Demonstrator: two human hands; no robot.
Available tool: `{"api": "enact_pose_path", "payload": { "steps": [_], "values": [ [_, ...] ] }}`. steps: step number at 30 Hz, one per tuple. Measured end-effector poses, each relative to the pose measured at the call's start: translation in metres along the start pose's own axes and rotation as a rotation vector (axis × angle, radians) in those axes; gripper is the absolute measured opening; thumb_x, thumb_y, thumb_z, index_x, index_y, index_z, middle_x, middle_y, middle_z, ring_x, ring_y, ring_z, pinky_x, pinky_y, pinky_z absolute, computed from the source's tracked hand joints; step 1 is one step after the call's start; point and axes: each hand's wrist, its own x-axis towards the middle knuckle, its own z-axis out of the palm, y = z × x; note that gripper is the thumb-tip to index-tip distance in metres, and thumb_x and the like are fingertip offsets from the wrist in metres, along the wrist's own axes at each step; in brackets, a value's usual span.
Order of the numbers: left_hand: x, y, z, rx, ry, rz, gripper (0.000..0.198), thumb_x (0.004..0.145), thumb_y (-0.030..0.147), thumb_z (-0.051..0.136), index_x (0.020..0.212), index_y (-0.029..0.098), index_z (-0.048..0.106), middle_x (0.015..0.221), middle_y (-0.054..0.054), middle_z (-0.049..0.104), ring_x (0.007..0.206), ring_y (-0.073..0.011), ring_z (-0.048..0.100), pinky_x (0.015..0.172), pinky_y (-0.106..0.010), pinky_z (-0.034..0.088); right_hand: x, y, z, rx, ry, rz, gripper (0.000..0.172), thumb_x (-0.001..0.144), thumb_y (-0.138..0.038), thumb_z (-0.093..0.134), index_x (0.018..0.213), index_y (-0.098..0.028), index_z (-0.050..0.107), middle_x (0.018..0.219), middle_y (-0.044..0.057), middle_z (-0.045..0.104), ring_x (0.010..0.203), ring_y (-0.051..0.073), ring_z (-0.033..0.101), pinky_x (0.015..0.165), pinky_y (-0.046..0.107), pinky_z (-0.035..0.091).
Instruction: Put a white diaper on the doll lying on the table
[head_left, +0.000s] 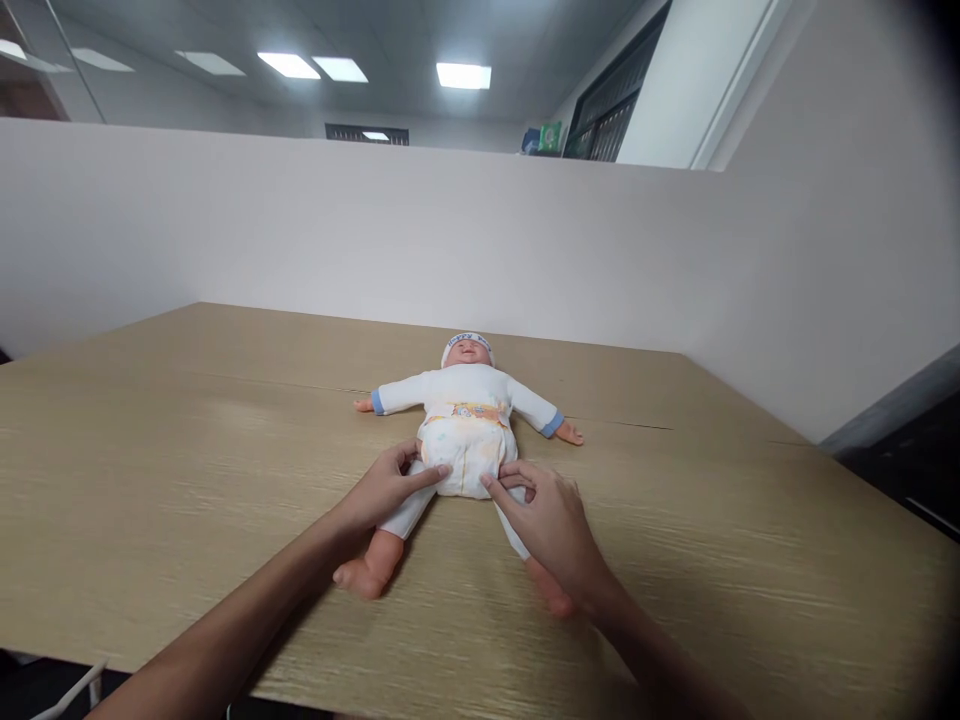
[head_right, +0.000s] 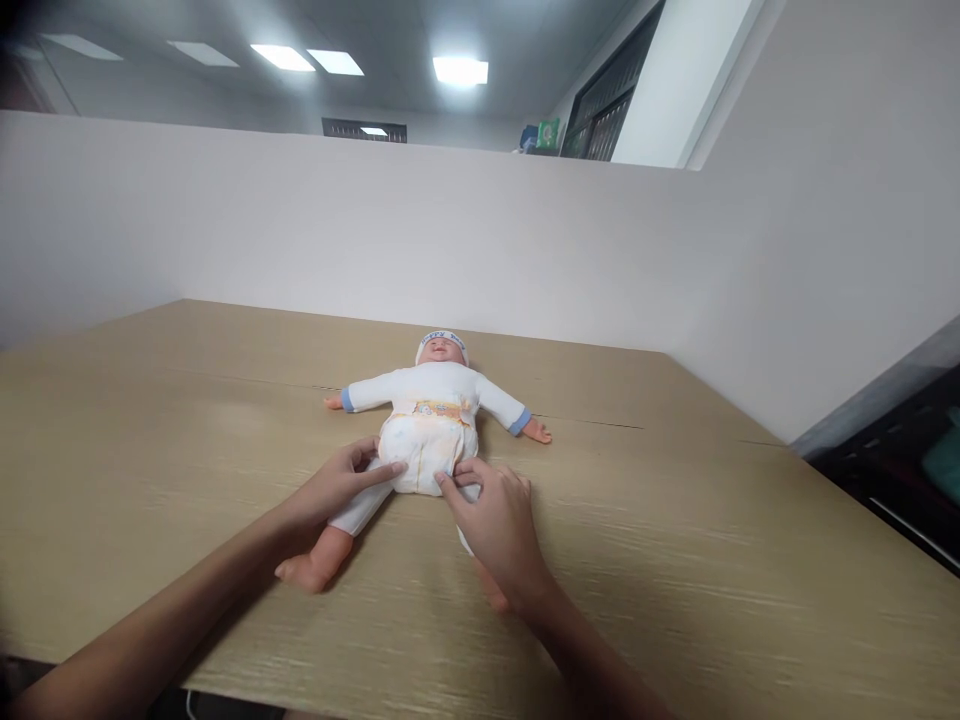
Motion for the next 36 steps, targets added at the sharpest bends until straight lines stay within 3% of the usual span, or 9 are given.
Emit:
{"api": "enact_pose_path", "payload": {
  "steps": [7,12,19,25,31,36],
  "values": [
    [0.000,0.002,0.004,-0.078,-0.015,-0.001,0.054,0.084,0.056,0.086,0.122,0.019,0.076,0.130,-0.013,0.080,0.121,-0.0347,0.071,0.102,-0.044,0.053,0.001,0.009,0.009,0.025,-0.045,-0.016,0.028,0.090,-0.054,0.075,0.094,-0.027,0.081,0.102,0.007,0.083,0.109,0.036,0.068,0.099,0.048,0.049],
    [0.006,-0.009,0.001,-0.134,-0.058,0.034,0.055,0.086,0.058,0.085,0.124,0.019,0.075,0.129,-0.013,0.080,0.118,-0.0331,0.072,0.100,-0.043,0.054,0.006,0.020,0.017,0.267,-0.065,0.037,0.033,0.091,-0.057,0.073,0.099,-0.026,0.082,0.106,0.008,0.083,0.106,0.033,0.072,0.094,0.043,0.056],
    [0.011,-0.016,0.003,-0.143,-0.016,0.044,0.057,0.086,0.067,0.081,0.114,0.018,0.074,0.112,-0.012,0.081,0.107,-0.0317,0.073,0.093,-0.042,0.057,0.008,0.017,0.017,0.541,-0.127,0.036,0.036,0.092,-0.058,0.075,0.095,-0.022,0.076,0.102,0.007,0.081,0.102,0.029,0.073,0.093,0.040,0.058],
    [0.011,-0.012,0.005,-0.178,-0.005,0.013,0.056,0.086,0.070,0.080,0.106,0.018,0.071,0.103,-0.008,0.080,0.096,-0.0269,0.072,0.086,-0.038,0.055,0.007,0.020,0.019,0.450,-0.096,0.034,0.039,0.094,-0.063,0.069,0.092,-0.025,0.072,0.094,0.006,0.079,0.097,0.031,0.071,0.085,0.041,0.059],
    [0.010,-0.012,0.005,-0.196,0.028,0.038,0.058,0.087,0.070,0.079,0.109,0.018,0.068,0.096,-0.005,0.077,0.087,-0.0227,0.069,0.079,-0.035,0.054,0.006,0.023,0.021,0.276,0.003,0.005,0.037,0.095,-0.063,0.067,0.090,-0.027,0.071,0.092,0.007,0.078,0.093,0.031,0.070,0.083,0.041,0.058],
    [0.010,-0.012,0.004,-0.098,0.077,0.126,0.056,0.091,0.067,0.076,0.115,0.017,0.068,0.100,-0.005,0.076,0.094,-0.0234,0.069,0.085,-0.035,0.053,0.003,0.016,0.016,0.187,0.023,-0.003,0.034,0.095,-0.060,0.066,0.088,-0.027,0.069,0.092,0.006,0.076,0.095,0.030,0.068,0.086,0.041,0.056]
  ]
}}
